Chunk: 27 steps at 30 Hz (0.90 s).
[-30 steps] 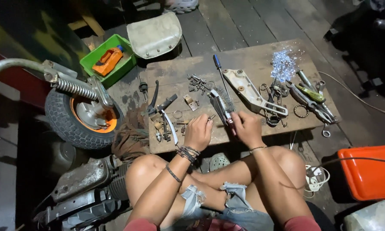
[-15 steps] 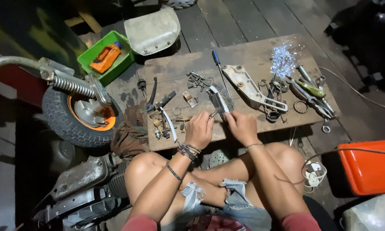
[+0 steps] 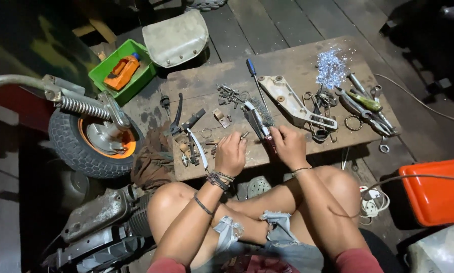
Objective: Assembling small mechanical components and linkages on a wooden workbench
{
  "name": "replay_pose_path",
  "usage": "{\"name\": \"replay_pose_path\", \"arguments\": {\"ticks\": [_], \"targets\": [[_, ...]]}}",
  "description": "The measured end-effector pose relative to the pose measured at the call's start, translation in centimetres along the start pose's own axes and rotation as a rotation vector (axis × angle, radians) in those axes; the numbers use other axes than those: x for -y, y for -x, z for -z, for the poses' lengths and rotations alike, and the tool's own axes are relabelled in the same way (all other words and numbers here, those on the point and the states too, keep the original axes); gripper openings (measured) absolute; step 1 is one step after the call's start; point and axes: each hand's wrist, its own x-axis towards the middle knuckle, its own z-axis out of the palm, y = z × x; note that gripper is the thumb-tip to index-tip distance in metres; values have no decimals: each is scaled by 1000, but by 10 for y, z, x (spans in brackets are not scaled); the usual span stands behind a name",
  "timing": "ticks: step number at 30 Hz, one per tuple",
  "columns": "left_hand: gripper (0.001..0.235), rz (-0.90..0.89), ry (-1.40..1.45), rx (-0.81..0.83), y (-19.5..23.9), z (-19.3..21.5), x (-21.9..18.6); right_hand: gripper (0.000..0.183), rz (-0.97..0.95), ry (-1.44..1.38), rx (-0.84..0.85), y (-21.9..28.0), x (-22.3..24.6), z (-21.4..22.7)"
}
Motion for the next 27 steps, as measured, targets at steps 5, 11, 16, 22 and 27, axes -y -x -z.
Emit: {"name": "replay_pose_path", "arguments": {"ticks": [5, 11, 16, 22, 27], "targets": [[32, 20, 18, 13, 2, -4, 0, 36, 150, -69, 63, 5, 3, -9], [34, 3, -10, 42, 2, 0, -1, 34, 123, 58, 8, -1, -11, -12], [33, 44, 7, 86, 1, -2, -3, 30, 200, 61, 34, 8, -10, -14], [28, 15, -83, 83, 6, -13, 16, 24, 41, 80, 84, -2, -15, -10], [30, 34, -65, 107, 6, -8, 13, 17, 115, 2, 52, 4, -28, -10]]}}
